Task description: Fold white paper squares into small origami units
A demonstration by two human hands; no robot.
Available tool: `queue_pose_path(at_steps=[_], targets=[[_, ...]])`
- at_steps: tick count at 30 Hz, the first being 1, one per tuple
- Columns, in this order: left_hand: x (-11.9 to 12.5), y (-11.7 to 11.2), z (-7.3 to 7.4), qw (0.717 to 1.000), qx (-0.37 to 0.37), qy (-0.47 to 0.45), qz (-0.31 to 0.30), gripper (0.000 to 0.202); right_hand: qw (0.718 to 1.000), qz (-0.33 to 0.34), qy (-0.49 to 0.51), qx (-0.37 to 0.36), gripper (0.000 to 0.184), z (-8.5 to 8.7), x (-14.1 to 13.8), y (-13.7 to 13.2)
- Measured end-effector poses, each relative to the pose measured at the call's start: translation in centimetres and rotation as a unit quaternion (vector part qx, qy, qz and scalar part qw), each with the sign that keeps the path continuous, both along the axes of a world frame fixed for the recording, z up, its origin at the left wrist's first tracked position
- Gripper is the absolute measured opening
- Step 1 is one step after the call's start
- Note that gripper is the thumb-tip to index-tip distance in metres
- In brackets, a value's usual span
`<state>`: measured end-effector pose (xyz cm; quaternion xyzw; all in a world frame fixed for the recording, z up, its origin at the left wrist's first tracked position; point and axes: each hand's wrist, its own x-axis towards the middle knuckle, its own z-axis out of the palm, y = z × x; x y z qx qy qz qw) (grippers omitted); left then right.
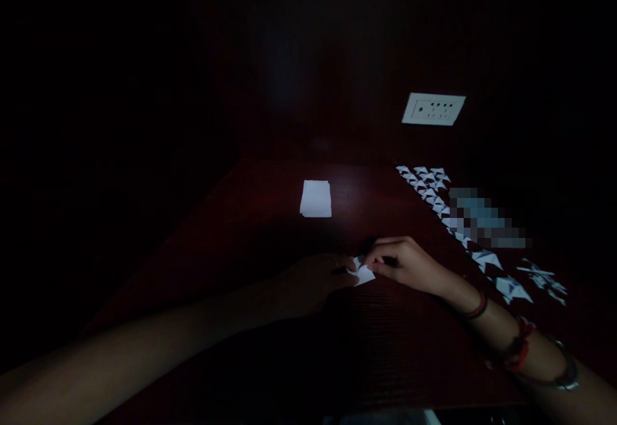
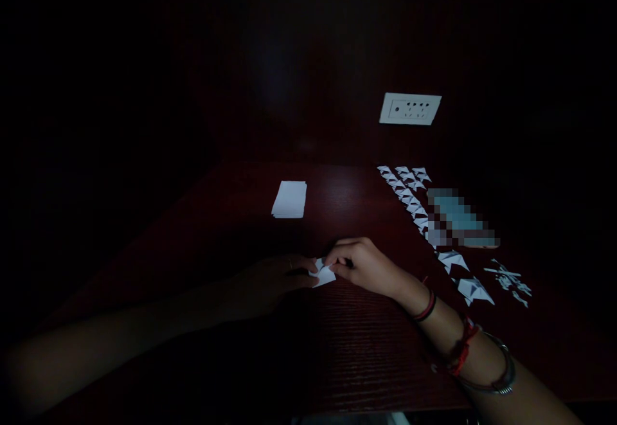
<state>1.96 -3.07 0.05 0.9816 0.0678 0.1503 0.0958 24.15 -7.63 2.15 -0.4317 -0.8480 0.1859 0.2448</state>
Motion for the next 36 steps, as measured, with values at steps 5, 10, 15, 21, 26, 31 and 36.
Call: queue_pose_path(at_steps=[5, 10, 15, 21, 26, 31, 36], targets=[[-0.1, 0.2, -0.3, 1.0, 0.009, 0.008, 0.004, 0.038, 0.999, 0.046, -0.009, -0.006, 0.017, 0.4, 0.3, -0.2], [0.0, 0.4, -0.5, 1.0, 0.01, 0.004, -0.025, 0.039, 0.997, 0.077, -0.026, -0.015, 0.02, 0.5, 0.7, -0.3], [0.0, 0.6, -0.6, 0.999, 0.019, -0.001, -0.033, 0.038, 0.995, 0.091, -0.043, -0.012, 0.02, 0.6, 0.7, -0.3], [0.1, 0.5, -0.5, 0.999, 0.018, -0.005, -0.031, 0.035, 0.994, 0.098, -0.046, -0.012, 0.019, 0.8, 0.7, -0.2], [0.1, 0.6, -0.4, 0.999, 0.015, 0.003, -0.036, 0.035, 0.993, 0.099, -0.055, -0.013, 0.021, 0.9, 0.7, -0.4], [0.0, 0.5, -0.5, 0.999, 0.016, -0.011, -0.037, 0.034, 0.993, 0.09, -0.074, -0.019, 0.022, 1.2, 0.6, -0.6], [0.0, 0.6, -0.8, 0.999, 0.017, -0.007, -0.042, 0.036, 0.993, 0.09, -0.079, -0.023, 0.023, 1.6, 0.6, -0.9]])
